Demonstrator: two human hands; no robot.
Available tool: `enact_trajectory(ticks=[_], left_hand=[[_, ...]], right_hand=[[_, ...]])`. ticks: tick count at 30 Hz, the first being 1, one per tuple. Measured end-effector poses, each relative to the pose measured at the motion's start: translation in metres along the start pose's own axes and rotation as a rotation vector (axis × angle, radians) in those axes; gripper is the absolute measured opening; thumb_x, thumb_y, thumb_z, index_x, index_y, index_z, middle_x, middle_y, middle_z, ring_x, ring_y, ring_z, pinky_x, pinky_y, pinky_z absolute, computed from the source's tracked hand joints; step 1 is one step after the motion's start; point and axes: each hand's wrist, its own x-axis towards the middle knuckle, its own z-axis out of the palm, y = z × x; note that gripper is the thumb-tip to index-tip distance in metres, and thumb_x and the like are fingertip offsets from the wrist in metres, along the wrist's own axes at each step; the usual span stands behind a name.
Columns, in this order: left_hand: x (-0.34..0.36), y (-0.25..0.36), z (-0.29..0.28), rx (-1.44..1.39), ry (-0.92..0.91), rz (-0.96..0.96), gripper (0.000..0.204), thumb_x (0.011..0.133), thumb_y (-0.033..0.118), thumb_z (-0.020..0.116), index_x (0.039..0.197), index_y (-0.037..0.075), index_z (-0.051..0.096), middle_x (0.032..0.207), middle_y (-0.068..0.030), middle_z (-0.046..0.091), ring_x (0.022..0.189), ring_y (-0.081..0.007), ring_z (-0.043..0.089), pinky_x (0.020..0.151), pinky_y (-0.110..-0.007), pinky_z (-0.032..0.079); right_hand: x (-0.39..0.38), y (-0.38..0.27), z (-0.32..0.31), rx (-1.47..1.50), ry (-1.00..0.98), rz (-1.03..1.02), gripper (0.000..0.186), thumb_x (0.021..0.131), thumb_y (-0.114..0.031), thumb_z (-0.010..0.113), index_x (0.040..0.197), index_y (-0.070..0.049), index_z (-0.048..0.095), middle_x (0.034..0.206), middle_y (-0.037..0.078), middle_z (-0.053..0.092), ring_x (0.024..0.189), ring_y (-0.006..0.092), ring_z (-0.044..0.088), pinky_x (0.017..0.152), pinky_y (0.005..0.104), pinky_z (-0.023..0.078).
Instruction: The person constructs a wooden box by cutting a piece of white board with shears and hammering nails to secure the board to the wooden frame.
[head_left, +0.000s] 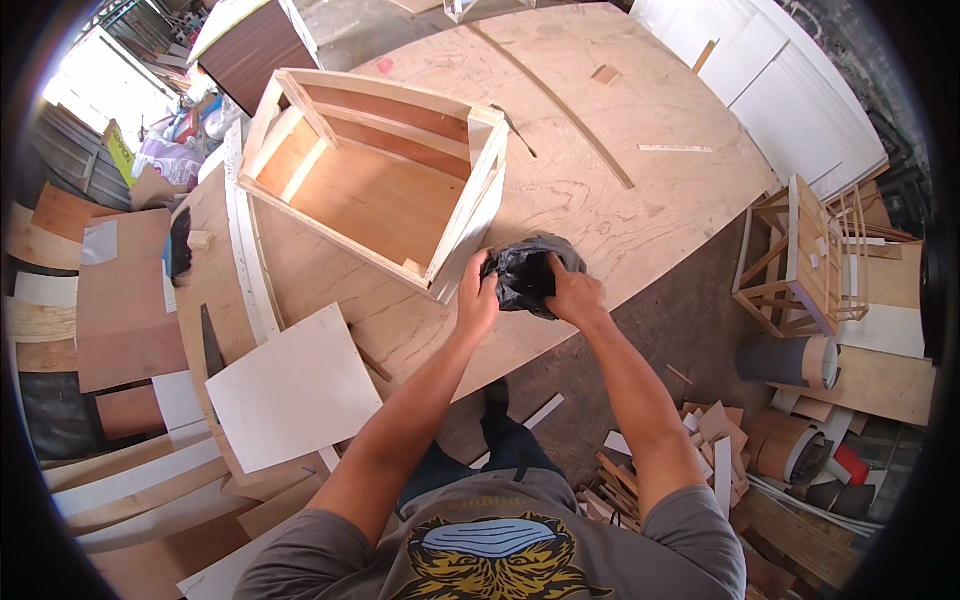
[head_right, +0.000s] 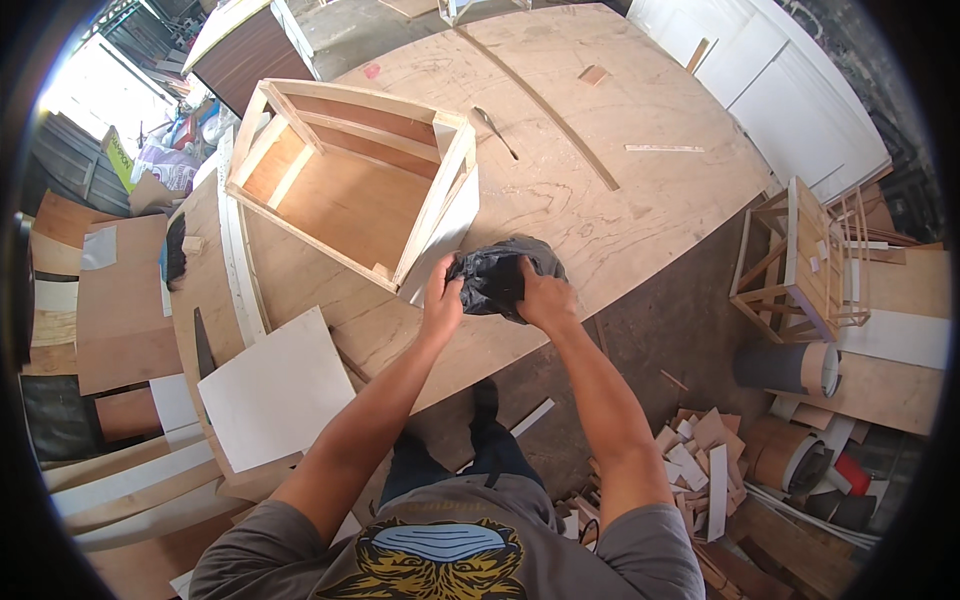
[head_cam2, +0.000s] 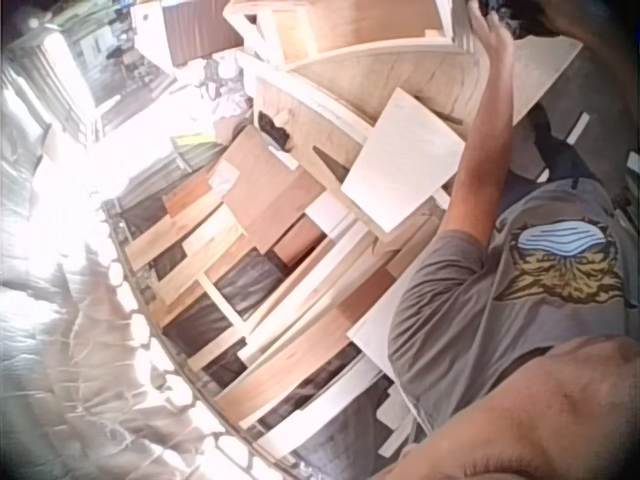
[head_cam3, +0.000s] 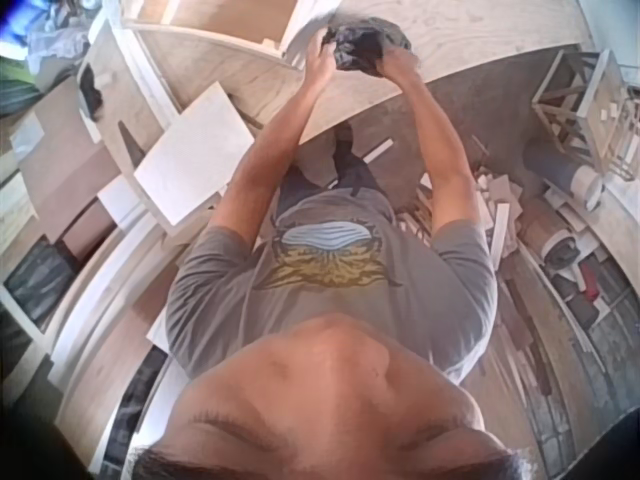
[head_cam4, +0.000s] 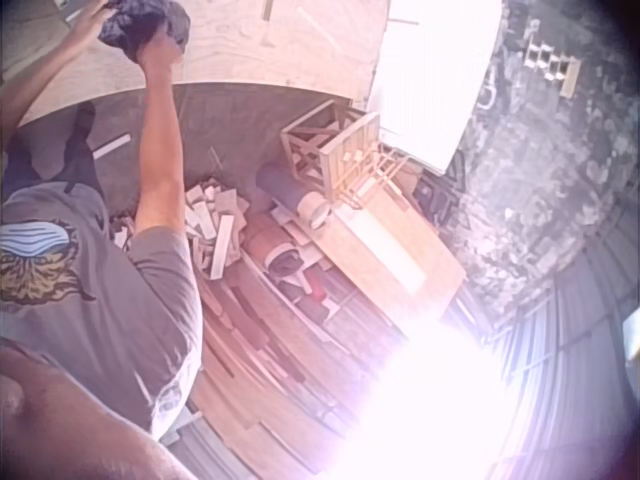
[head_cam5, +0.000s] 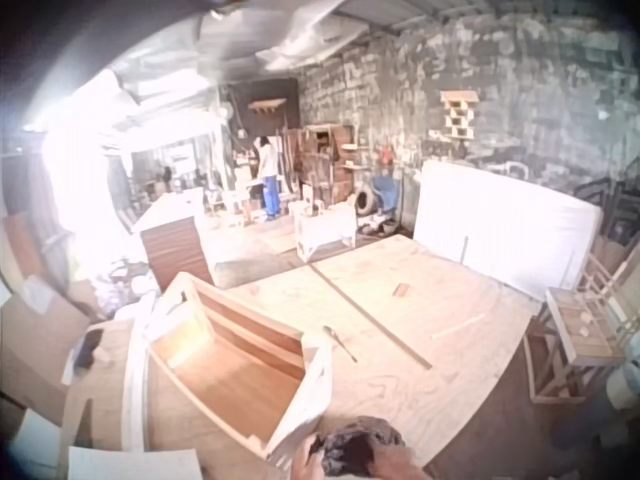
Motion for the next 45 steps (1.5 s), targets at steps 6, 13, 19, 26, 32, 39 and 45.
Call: enact_trajectory(ticks=[6, 13, 19, 26, 32, 39, 45], left_hand=[[-0.019, 0.025, -0.005, -0.019, -0.01, 0.089, 0.045, 0.095, -0.005, 0.051, 0.14, -0.003, 0.05, 0.138, -0.0179, 0.058, 0.127, -0.0271, 0.055, 0.11, -0.036, 0.039], [-0.041, 0.054, -0.026, -0.154, -0.049, 0.123, 0.043, 0.099, -0.005, 0.051, 0.141, -0.004, 0.049, 0.137, -0.0148, 0.056, 0.122, -0.0186, 0.054, 0.108, -0.031, 0.039], [-0.048, 0.057, -0.036, -0.155, -0.069, 0.1, 0.043, 0.099, -0.007, 0.05, 0.142, -0.004, 0.048, 0.138, -0.0129, 0.056, 0.12, -0.016, 0.054, 0.104, -0.029, 0.041], [-0.05, 0.046, -0.037, -0.19, -0.084, 0.131, 0.044, 0.098, -0.008, 0.05, 0.142, -0.004, 0.047, 0.139, -0.0149, 0.055, 0.122, -0.0171, 0.054, 0.106, -0.029, 0.041], [-0.054, 0.067, -0.038, -0.148, -0.057, 0.235, 0.042, 0.092, -0.008, 0.055, 0.134, -0.006, 0.054, 0.128, -0.0215, 0.062, 0.116, -0.0295, 0.063, 0.102, -0.036, 0.046], [-0.092, 0.086, -0.089, -0.096, -0.033, 0.339, 0.041, 0.096, -0.005, 0.056, 0.136, -0.006, 0.05, 0.132, -0.0181, 0.056, 0.108, -0.0166, 0.058, 0.094, -0.03, 0.047], [-0.159, 0.037, -0.14, 0.125, 0.195, 0.305, 0.044, 0.095, -0.004, 0.059, 0.135, -0.004, 0.043, 0.127, -0.0177, 0.052, 0.106, -0.0184, 0.056, 0.094, -0.033, 0.048]], right_hand=[[-0.016, -0.013, -0.025, -0.049, -0.083, 0.029, 0.11, 0.077, -0.032, 0.081, 0.164, -0.019, 0.016, 0.101, 0.018, 0.076, 0.093, 0.0352, 0.074, 0.082, 0.0469, 0.059], [-0.04, -0.024, -0.038, -0.012, -0.002, 0.011, 0.117, 0.072, -0.035, 0.085, 0.164, -0.02, 0.015, 0.093, 0.019, 0.075, 0.086, 0.0373, 0.074, 0.075, 0.0479, 0.058], [-0.043, -0.027, -0.026, 0.037, 0.075, -0.025, 0.12, 0.069, -0.037, 0.088, 0.164, -0.02, 0.016, 0.09, 0.02, 0.075, 0.082, 0.0385, 0.074, 0.071, 0.0493, 0.058], [-0.043, -0.026, -0.016, 0.045, 0.118, -0.029, 0.12, 0.068, -0.035, 0.088, 0.163, -0.019, 0.017, 0.086, 0.019, 0.074, 0.079, 0.0371, 0.074, 0.068, 0.048, 0.058], [-0.047, -0.022, -0.012, 0.137, 0.209, -0.085, 0.119, 0.067, -0.026, 0.088, 0.163, -0.017, 0.019, 0.09, 0.019, 0.073, 0.079, 0.039, 0.072, 0.066, 0.0491, 0.056], [-0.084, -0.069, -0.023, 0.269, 0.333, -0.256, 0.11, 0.066, -0.021, 0.085, 0.161, -0.014, 0.028, 0.09, 0.016, 0.071, 0.076, 0.0366, 0.072, 0.063, 0.0459, 0.056], [-0.094, -0.12, 0.035, 0.171, 0.075, -0.356, 0.12, 0.068, -0.027, 0.085, 0.164, -0.019, 0.013, 0.097, 0.017, 0.071, 0.08, 0.0381, 0.072, 0.068, 0.0493, 0.057]])
